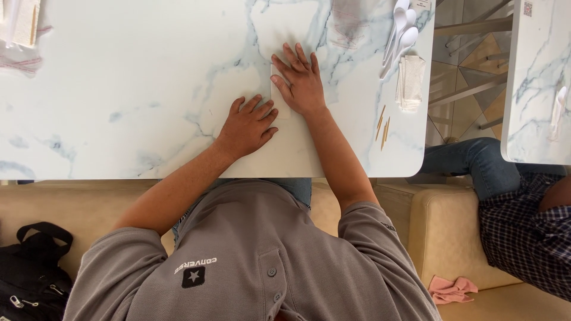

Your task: The person packages a toothpick into a small plastic bag, folds a paper napkin, and inserts a plastic spoon into the napkin.

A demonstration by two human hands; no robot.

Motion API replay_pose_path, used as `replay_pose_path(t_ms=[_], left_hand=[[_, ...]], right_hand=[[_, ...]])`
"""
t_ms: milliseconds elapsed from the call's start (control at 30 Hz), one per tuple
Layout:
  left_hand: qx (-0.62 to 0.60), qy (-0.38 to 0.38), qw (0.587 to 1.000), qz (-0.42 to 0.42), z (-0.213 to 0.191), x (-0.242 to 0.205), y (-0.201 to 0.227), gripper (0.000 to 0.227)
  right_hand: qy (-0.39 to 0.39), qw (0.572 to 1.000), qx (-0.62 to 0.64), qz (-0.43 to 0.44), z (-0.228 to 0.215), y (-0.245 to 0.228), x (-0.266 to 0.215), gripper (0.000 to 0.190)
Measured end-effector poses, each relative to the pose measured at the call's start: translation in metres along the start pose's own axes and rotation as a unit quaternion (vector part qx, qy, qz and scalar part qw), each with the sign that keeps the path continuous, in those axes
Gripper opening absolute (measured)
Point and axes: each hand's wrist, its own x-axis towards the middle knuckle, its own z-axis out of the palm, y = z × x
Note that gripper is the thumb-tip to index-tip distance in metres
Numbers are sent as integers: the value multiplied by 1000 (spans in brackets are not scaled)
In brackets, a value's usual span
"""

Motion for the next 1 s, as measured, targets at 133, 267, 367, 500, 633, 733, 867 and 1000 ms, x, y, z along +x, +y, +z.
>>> replay_pose_path(t_ms=[133,267,367,500,633,733,867,1000], left_hand=[[-7,12,1000,-2,5,-1,0,38],[-52,-85,993,-59,14,-4,3,41],[-56,-94,992,-63,7,0,4,42],[-54,-109,991,-61,7,0,3,44],[-50,-107,991,-59,6,0,4,44],[-52,-120,990,-60,4,1,5,44],[-44,-104,992,-57,8,-4,5,45],[-44,-105,992,-55,12,-5,5,44]], right_hand=[[52,990,38,-126,-4,-3,-23,33],[81,983,6,-162,25,6,-36,43],[56,988,12,-141,26,11,-29,41],[25,992,4,-120,20,10,-18,42],[6,996,6,-90,17,7,-12,43],[-7,997,4,-78,12,2,-14,46],[12,995,-35,-97,10,-3,-28,59],[49,988,-47,-142,21,1,-49,54]])
